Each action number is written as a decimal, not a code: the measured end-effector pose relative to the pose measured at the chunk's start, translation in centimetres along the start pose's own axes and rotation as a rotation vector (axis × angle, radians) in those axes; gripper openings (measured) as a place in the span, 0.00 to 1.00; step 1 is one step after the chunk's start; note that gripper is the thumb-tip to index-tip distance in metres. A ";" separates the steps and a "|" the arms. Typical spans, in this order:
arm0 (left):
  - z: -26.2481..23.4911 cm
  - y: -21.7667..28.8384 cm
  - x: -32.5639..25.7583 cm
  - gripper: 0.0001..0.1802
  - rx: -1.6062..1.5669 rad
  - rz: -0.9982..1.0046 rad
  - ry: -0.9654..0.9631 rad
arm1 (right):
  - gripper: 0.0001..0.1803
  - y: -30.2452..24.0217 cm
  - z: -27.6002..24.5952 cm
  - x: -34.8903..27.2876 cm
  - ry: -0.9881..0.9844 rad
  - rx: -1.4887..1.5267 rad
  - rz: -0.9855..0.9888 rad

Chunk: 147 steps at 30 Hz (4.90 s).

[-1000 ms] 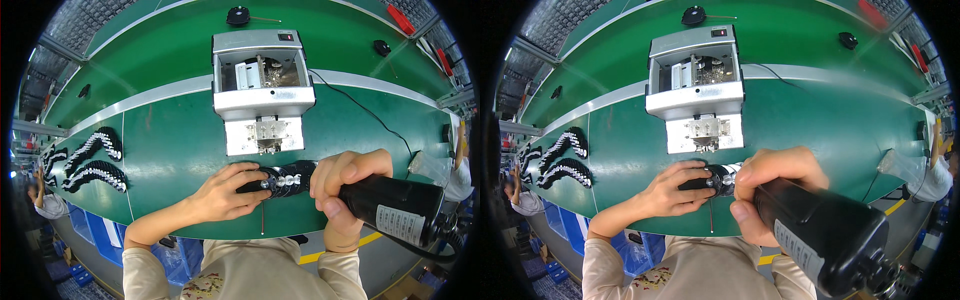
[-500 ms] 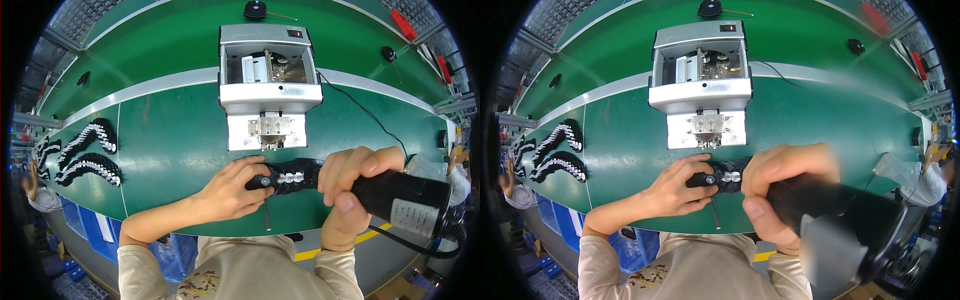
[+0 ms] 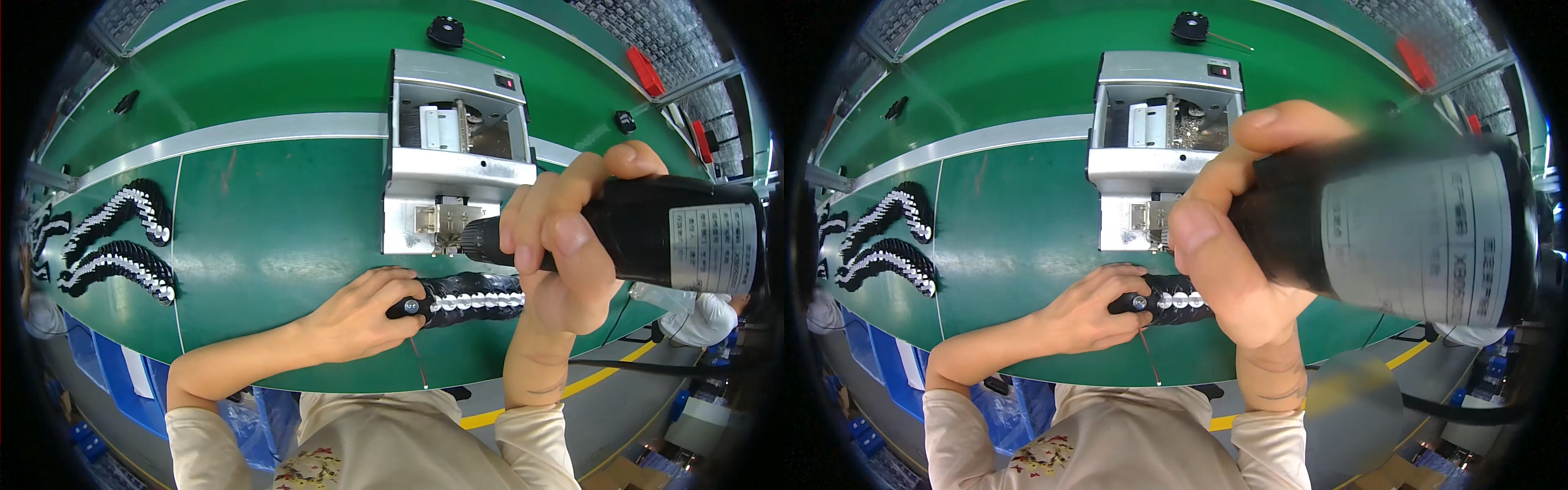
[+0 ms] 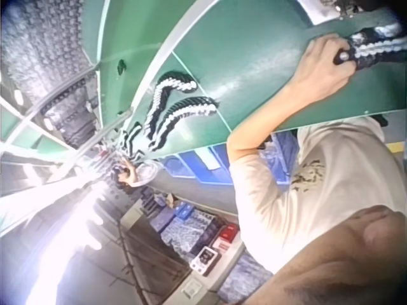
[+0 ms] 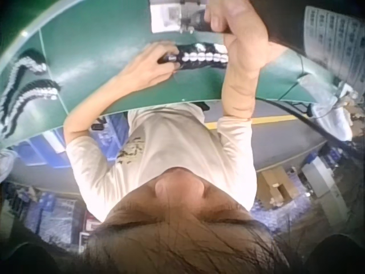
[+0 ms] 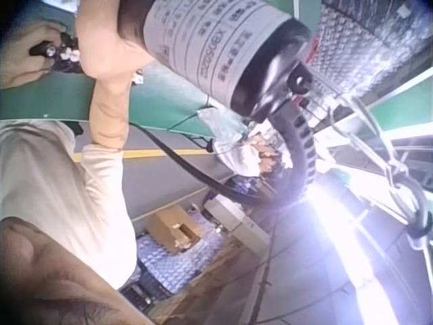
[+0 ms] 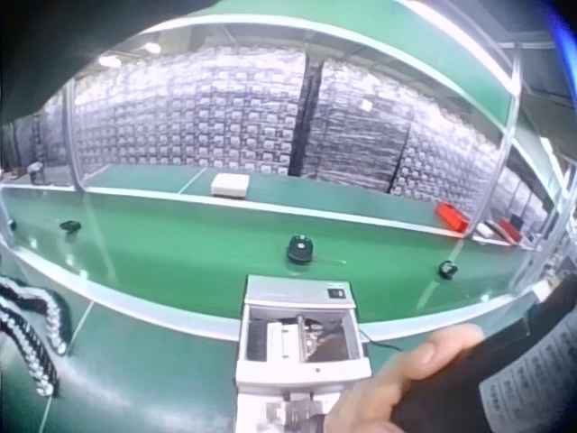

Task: Use an electric screwdriver to attach fans to electronic components on a factory assembly line.

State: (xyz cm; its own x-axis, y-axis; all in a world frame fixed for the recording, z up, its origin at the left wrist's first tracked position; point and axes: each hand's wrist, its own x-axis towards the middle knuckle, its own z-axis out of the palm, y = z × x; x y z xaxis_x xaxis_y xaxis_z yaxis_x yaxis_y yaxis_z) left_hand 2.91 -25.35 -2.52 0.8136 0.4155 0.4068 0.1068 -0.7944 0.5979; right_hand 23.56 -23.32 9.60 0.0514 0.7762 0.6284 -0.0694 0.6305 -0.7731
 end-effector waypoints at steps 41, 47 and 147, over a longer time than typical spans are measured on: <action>0.2 -0.7 -1.6 0.09 -0.036 -0.021 0.090 | 0.21 0.4 2.9 -5.6 -0.220 0.100 0.188; 0.3 -0.6 -1.7 0.07 0.008 -0.013 0.119 | 0.24 0.3 3.1 -6.0 -0.183 0.106 0.167; -25.1 -29.5 3.0 0.48 0.726 -1.238 0.333 | 0.24 -1.4 -3.9 -6.7 0.050 0.149 0.020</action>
State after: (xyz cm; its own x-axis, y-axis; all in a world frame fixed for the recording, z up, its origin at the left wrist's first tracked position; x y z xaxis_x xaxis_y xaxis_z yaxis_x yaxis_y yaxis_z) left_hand -12.12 10.43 -1.56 -0.1634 0.9812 0.1028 0.9598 0.1340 0.2465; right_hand 27.22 -29.36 6.10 0.0981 0.7900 0.6052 -0.2178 0.6104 -0.7616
